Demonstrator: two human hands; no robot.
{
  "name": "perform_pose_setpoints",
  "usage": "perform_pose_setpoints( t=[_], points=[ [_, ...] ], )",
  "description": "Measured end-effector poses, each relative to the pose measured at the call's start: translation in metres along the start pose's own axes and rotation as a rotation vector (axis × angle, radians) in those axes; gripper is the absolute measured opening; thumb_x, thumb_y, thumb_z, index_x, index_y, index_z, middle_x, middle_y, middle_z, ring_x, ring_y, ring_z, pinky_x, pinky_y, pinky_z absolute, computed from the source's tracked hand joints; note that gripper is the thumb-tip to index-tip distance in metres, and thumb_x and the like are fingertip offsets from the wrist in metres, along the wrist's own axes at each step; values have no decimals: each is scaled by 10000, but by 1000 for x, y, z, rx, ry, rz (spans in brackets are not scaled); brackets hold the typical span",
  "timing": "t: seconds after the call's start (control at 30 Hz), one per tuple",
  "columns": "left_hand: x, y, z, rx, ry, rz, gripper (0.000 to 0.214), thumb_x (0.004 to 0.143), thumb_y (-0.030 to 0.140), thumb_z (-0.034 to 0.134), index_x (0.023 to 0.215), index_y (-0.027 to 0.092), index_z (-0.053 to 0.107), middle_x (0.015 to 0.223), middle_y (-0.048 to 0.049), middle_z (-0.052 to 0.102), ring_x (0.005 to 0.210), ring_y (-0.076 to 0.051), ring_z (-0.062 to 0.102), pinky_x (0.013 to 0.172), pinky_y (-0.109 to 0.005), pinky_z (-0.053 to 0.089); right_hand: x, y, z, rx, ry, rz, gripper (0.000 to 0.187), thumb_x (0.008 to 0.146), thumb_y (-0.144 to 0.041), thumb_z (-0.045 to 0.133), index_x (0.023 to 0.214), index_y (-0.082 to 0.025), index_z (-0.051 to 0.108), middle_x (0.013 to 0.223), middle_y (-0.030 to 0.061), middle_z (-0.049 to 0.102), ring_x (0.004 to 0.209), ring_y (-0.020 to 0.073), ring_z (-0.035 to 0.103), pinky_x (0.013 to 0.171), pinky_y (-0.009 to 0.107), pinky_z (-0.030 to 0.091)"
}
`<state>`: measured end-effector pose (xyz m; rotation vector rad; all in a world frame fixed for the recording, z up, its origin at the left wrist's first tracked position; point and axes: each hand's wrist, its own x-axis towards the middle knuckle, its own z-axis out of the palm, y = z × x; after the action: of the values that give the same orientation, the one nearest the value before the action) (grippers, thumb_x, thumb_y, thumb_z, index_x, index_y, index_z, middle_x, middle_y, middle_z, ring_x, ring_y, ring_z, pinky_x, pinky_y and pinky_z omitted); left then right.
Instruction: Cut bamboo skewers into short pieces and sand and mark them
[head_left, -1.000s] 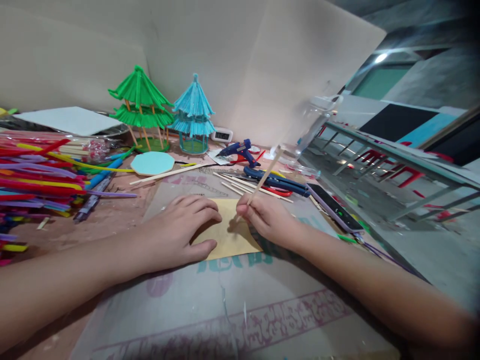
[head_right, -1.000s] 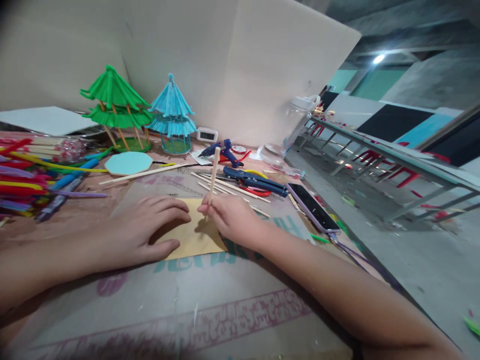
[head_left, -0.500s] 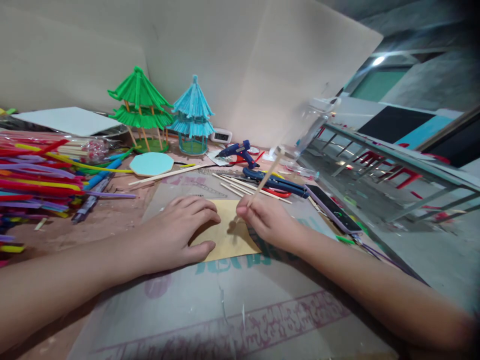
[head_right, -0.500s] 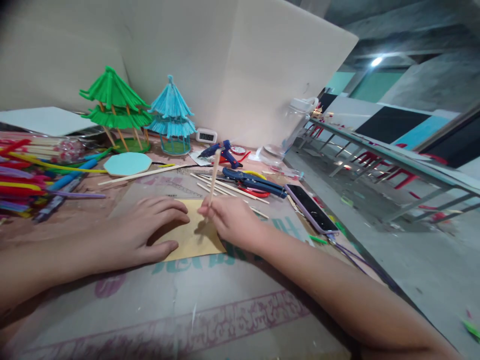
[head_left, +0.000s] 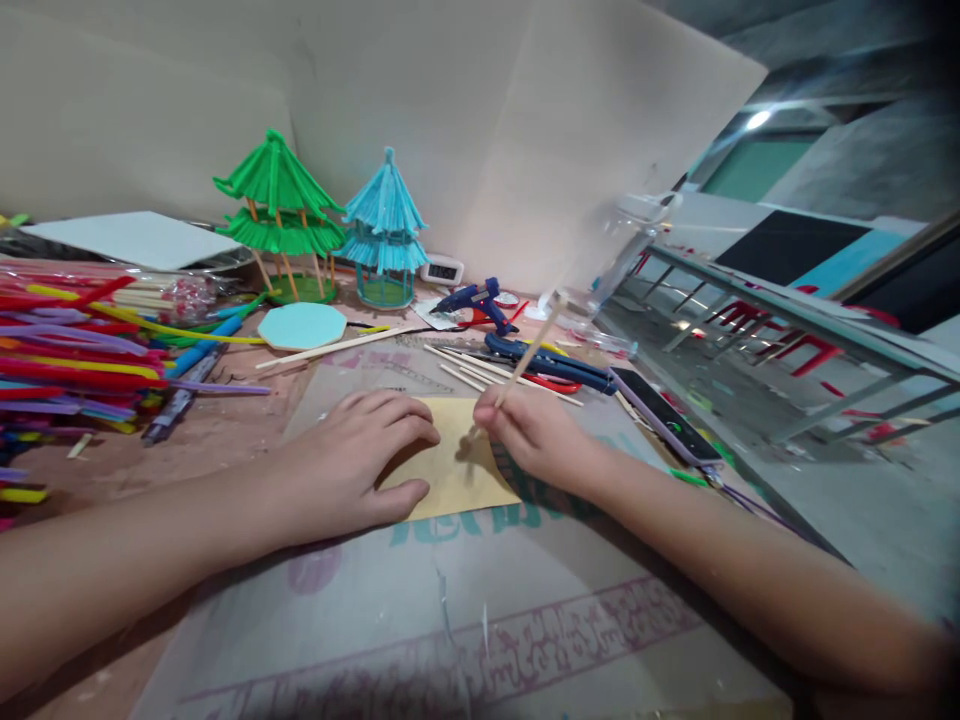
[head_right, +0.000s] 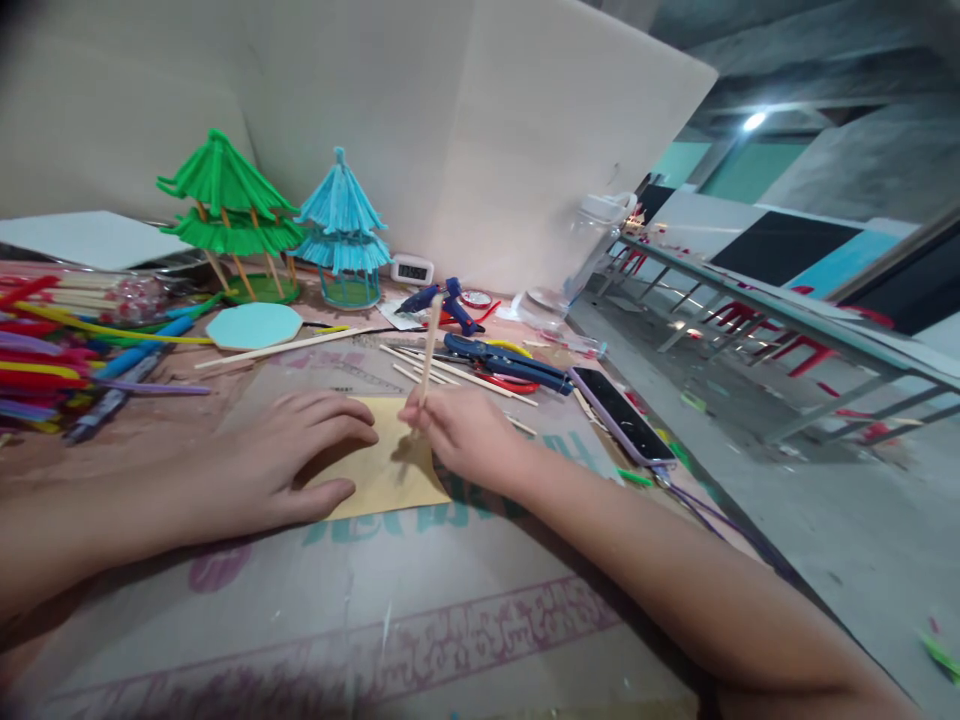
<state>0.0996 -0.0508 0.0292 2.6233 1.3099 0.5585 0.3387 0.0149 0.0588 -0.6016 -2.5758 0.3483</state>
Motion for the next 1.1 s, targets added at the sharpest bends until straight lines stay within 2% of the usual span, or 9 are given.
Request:
perform_pose_setpoints(
  t=[0.1,0.23,0.33,0.47,0.57,0.7,0.8,0.9,1.1],
  points=[
    [-1,0,0,-13,-6,15,362,896,401,573,1208,221,607,1279,-62,603,1236,-291,508,1046,-478,377,-1,0,0,53,-67,-61,312,1034,-307,391,830,-187,594,726,26,657,670,148,608,647,246,447],
    [-2,0,0,-4,-2,-5,363,892,402,576,1205,221,611,1282,-67,602,1237,-298,511,1045,-486,380,-1,0,-1,23,-7,-42,297,1026,-292,396,819,-188,583,713,33,651,668,158,608,642,255,445],
    [-1,0,-1,-5,-5,12,352,892,394,575,1196,219,615,1279,-69,605,1238,-300,512,1052,-485,378,0,-1,-1,107,-85,-66,288,1027,-287,401,831,-193,589,747,29,669,693,150,624,672,250,460],
    [-1,0,-1,-2,-4,-7,362,885,398,584,1201,224,613,1280,-71,606,1237,-301,510,1056,-483,379,-1,-4,0,82,-9,-17,290,1022,-280,408,798,-193,570,692,11,636,639,141,591,629,241,429],
    [-1,1,0,-13,-11,0,362,892,409,575,1204,228,612,1286,-72,605,1241,-299,507,1061,-479,381,-2,-4,0,165,-91,-63,273,1015,-262,409,823,-196,591,753,19,669,690,140,615,673,241,444],
    [-1,2,-1,-4,-5,-27,357,886,411,575,1192,233,622,1288,-74,606,1240,-307,512,1064,-490,383,2,6,2,219,52,183,285,978,-343,491,740,-205,565,640,-2,600,608,146,558,628,255,413],
    [0,3,-2,-8,-17,-30,359,883,405,574,1193,232,625,1280,-74,609,1240,-308,515,1063,-489,388,7,14,4,695,174,430,319,987,-439,469,773,-215,547,572,-21,570,528,141,520,572,251,415],
    [-1,3,-2,-22,-13,-40,372,875,412,587,1200,233,627,1282,-68,607,1233,-304,520,1060,-487,395,10,14,4,1253,186,584,297,990,-443,452,815,-218,533,542,-28,588,483,135,527,535,240,437],
    [-3,1,-3,-55,63,-9,306,919,411,568,1159,247,665,1246,-62,640,1169,-274,563,1012,-444,416,8,8,6,1429,135,576,226,937,-387,609,823,-193,583,572,-10,659,518,123,599,540,215,482]
  ],
)
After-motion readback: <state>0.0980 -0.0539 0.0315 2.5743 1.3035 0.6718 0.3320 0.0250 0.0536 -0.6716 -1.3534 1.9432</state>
